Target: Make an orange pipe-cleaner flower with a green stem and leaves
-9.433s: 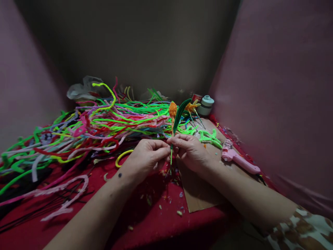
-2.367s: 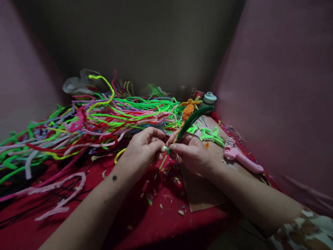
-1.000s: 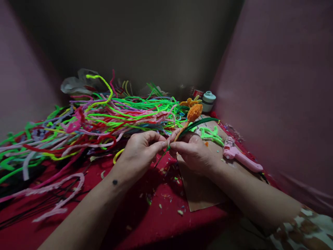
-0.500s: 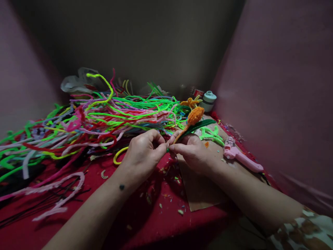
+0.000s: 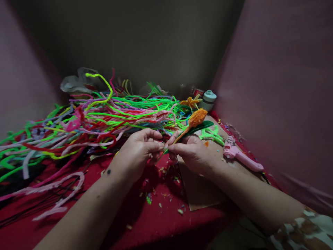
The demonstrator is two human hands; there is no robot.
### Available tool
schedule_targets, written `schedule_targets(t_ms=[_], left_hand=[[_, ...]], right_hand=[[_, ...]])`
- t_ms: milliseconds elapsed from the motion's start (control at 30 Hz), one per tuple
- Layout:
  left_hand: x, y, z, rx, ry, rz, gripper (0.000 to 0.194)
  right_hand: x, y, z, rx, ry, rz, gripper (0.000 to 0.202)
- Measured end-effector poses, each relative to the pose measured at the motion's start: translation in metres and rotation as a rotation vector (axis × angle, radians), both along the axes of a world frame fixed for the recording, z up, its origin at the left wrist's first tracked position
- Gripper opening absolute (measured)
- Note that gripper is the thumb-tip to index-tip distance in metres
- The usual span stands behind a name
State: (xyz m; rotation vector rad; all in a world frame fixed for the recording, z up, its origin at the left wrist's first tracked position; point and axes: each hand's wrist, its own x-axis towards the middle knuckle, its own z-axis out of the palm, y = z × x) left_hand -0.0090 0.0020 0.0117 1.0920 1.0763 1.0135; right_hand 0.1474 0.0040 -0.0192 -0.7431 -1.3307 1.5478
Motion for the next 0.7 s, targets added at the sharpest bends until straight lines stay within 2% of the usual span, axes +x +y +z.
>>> schedule_targets(t_ms=[133,233,367,467,533,600,700], left_hand=[[0.002,-0.003,0.002,0.039,0.062,0.029,0.020],[0.004,-0.006,0.003,0.119,0.181,0.049,0.019],[0.005,-0.008,0.001,0.202,0.309,0.060,0.017],[0.007,-0.009,-0.002,0.183,0.287,0.071,0.023],[0.009,-0.009,-0.004,0.188,0.276,0.088,0.026],[0.010,-0.011,-0.004,0.188,0.277,0.095,0.024],[0.011,-0.012,-0.001,0.087,0.241,0.062,0.020]], right_hand=[[-0.001,-0.001,0.001,0.013,-0.038,-0.028,0.004],[-0.003,-0.002,0.003,0.072,-0.104,-0.084,0.004],[-0.005,-0.008,0.004,0.308,-0.304,-0.235,0.008],[-0.005,-0.012,0.001,0.575,-0.481,-0.392,0.005],[-0.004,-0.014,-0.003,0.692,-0.526,-0.436,0.004],[-0.003,-0.014,-0.006,0.731,-0.518,-0.445,0.004],[-0.002,-0.015,-0.008,0.724,-0.487,-0.455,0.004]])
